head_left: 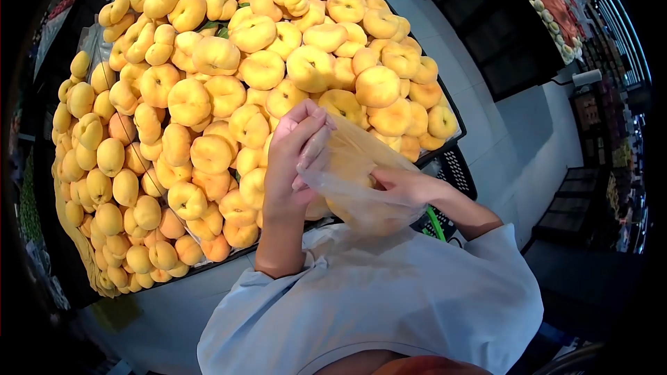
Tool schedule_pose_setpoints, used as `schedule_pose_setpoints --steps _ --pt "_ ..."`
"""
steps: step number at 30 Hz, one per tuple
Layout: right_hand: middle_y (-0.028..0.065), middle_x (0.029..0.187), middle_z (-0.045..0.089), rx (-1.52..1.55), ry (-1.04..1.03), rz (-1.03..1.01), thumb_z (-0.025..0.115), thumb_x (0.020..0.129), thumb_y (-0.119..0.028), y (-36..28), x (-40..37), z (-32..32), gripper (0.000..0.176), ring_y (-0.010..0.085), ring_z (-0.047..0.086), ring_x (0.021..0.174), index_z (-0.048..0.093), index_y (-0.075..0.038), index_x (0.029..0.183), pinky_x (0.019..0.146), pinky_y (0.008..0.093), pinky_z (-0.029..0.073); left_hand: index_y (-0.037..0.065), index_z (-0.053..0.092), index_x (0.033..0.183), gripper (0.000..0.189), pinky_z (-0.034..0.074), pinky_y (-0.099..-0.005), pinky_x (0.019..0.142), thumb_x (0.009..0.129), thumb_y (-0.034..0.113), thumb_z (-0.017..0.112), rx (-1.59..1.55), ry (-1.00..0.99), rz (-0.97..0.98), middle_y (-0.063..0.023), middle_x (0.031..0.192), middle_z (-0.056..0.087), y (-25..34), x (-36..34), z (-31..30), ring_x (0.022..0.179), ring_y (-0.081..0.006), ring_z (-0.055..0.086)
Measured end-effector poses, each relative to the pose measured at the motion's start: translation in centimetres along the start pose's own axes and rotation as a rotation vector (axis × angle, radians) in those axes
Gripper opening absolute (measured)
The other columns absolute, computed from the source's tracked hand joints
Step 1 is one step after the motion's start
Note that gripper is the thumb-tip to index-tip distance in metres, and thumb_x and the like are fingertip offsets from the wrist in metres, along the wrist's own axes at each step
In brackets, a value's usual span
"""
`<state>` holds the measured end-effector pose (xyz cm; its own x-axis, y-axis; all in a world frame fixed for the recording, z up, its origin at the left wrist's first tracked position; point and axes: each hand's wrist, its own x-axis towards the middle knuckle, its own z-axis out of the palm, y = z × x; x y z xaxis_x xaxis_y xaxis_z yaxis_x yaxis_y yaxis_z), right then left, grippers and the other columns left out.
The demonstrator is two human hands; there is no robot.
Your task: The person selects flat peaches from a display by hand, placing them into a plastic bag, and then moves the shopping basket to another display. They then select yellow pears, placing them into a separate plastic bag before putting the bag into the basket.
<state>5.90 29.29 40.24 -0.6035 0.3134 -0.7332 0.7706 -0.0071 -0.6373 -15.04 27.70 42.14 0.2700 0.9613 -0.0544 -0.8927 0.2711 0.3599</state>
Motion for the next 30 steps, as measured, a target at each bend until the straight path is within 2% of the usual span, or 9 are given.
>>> schedule_pose_setpoints --steps 6,8,14,16,21,23,25,28,30 --pt "0.0098 0.132 0.045 1.086 0.165 -0.409 0.054 0.093 -0.015 2.6 -4.3 -0.3 0.061 0.0138 0.043 0.120 0.023 0.002 0.143 0.096 0.0285 0.039 -0.003 0.049 0.088 0.018 0.019 -0.0168 0.022 0.098 0.010 0.041 0.081 0.056 -0.108 0.0034 0.043 0.037 -2.0 1.1 0.1 0.024 -0.0027 0.025" --pt "0.0146 0.129 0.047 1.155 0.238 -0.437 0.050 0.095 -0.018 3.3 -4.7 -1.1 0.056 0.0212 0.052 0.115 0.027 0.002 0.141 0.094 0.0339 0.044 -0.001 0.051 0.085 0.016 0.018 -0.0175 0.024 0.096 0.009 0.046 0.067 0.044 -0.179 0.0025 0.044 0.037 -2.8 1.3 0.7 0.025 -0.0036 0.024" --pt "0.0260 0.080 0.060 1.594 0.003 -0.703 0.025 0.097 -0.049 5.4 -4.4 -4.9 0.058 0.0447 0.061 0.061 0.042 -0.004 0.129 0.053 0.0460 0.052 -0.002 0.048 0.086 0.014 0.018 -0.0164 0.025 0.096 0.008 0.046 0.124 0.176 -0.071 0.0030 0.045 0.037 -3.3 1.0 1.8 0.026 -0.0018 0.024" --pt "0.0223 0.077 0.059 1.621 0.140 -0.676 0.027 0.097 -0.051 4.9 -4.5 -6.9 0.055 0.0412 0.056 0.047 0.045 -0.008 0.126 0.047 0.0444 0.049 -0.001 0.047 0.085 0.015 0.017 -0.0158 0.025 0.097 0.007 0.043 0.167 0.279 -0.030 0.0035 0.046 0.036 -3.7 0.6 1.6 0.028 0.0000 0.024" --pt "0.0227 0.101 0.061 1.658 0.376 -0.747 0.035 0.098 -0.046 6.9 -3.5 -15.4 0.053 0.0360 0.063 0.080 0.045 -0.002 0.126 0.071 0.0449 0.053 -0.002 0.047 0.085 0.016 0.016 -0.0161 0.024 0.097 0.005 0.040 0.162 0.295 0.080 0.0029 0.046 0.037 -3.7 -0.7 1.5 0.028 0.0007 0.022" --pt "0.0252 0.113 0.057 1.475 0.062 -0.880 0.039 0.098 -0.043 9.6 -1.4 -20.8 0.053 0.0374 0.062 0.091 0.042 0.000 0.129 0.078 0.0473 0.053 -0.003 0.047 0.085 0.016 0.013 -0.0178 0.025 0.097 0.003 0.039 0.173 0.312 0.113 0.0021 0.044 0.037 -3.7 -1.1 1.4 0.027 0.0001 0.021" --pt "0.0264 0.114 0.056 1.398 0.040 -0.867 0.040 0.098 -0.043 10.7 0.7 -26.2 0.054 0.0395 0.061 0.095 0.041 0.001 0.130 0.083 0.0500 0.053 -0.004 0.047 0.084 0.016 0.012 -0.0183 0.025 0.096 0.003 0.040 0.255 0.334 0.108 0.0020 0.044 0.037 -3.9 -1.6 1.9 0.027 -0.0001 0.021" --pt "0.0252 0.113 0.056 1.242 0.008 -0.798 0.044 0.096 -0.042 12.2 4.9 -34.5 0.055 0.0380 0.062 0.097 0.042 0.002 0.129 0.084 0.0487 0.054 -0.006 0.050 0.080 0.013 0.017 -0.0190 0.031 0.091 0.002 0.047 0.390 0.331 0.150 -0.0004 0.045 0.042 -4.6 -2.6 3.1 0.031 -0.0007 0.027" --pt "0.0245 0.113 0.056 1.143 0.269 -0.543 0.051 0.093 -0.043 11.2 7.5 -38.0 0.057 0.0358 0.064 0.095 0.044 0.003 0.127 0.080 0.0465 0.057 -0.006 0.051 0.079 0.013 0.020 -0.0191 0.034 0.089 0.002 0.050 0.509 0.332 0.193 -0.0023 0.047 0.046 -5.6 -2.9 4.1 0.033 -0.0009 0.030"
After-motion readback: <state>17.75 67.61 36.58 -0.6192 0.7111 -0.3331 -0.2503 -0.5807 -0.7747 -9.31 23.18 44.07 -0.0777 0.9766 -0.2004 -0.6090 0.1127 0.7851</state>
